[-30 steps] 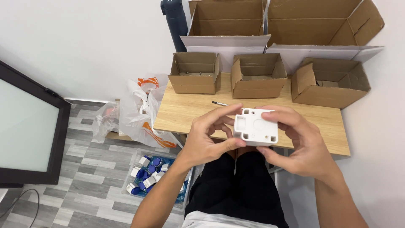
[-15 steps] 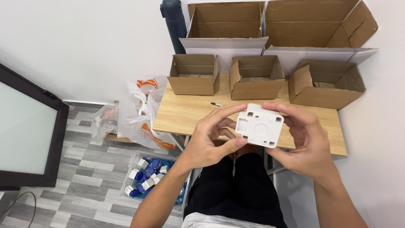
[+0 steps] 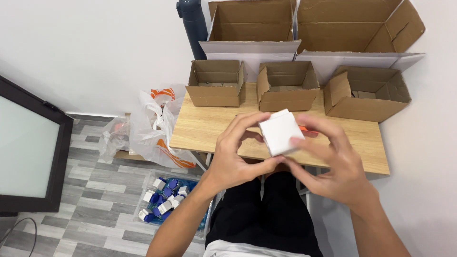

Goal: Assembling electrical socket components by fitting modules into housings and securing them with a screwdriver.

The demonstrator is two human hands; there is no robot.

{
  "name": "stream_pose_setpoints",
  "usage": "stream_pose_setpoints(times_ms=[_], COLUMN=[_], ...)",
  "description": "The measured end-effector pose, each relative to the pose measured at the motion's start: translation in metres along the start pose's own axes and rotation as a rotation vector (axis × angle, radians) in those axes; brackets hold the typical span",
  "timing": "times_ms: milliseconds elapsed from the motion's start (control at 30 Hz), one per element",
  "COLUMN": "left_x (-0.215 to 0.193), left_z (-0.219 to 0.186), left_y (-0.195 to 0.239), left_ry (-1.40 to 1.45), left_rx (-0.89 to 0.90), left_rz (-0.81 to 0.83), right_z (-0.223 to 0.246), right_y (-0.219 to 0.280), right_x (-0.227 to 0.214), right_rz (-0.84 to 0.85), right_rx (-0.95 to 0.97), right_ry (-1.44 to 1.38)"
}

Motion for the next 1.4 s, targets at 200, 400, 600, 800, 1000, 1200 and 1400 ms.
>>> stream_pose_setpoints(times_ms=[200,400,600,800,1000,1200,1400], left_x=[-0.002,0.0,-0.001,0.003,0.002,0.007,0.0], left_z=[0.014,0.027,0.063,0.095,0.11,0.134,0.152], left_y=[0.0,-0.005,-0.014,-0.021,-0.025,-0.033,-0.023], left_ry=[-0.096,-0.028,0.329,0.591,0.447,0.374,0.26], left_rx=[0.2,0.186,-0.366,-0.439,-0.328,-0.163,-0.303], left_rz=[0.043,0.099,0.188,0.133,0.048,0.006,0.066], right_z=[-0.026,-0.04,-0.055,-0.069,-0.098,-0.127,-0.154], right_y=[0.007,-0.001,-0.005,-0.007,0.0,0.004,-0.039], right_x=[0.012,0.027,0.041,0.053,0.068,0.084,0.048], right_rz=[0.15,0.119,0.067,0.073,0.132,0.01,-0.042], right_rx=[0.625,0.745,0.587,0.434,0.563,0.622,0.497], right_ry=[-0.478,-0.494,-0.449,-0.379,-0.801,-0.695,-0.491])
Point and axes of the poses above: each hand's wrist, its own y-axis away from the middle knuckle, its own x-axis out of the palm, z = x × y, the point moved 3 cm from there along -y, towards the middle knuckle, and after that the axes turned 3 degrees about y, right-handed, at the moved point
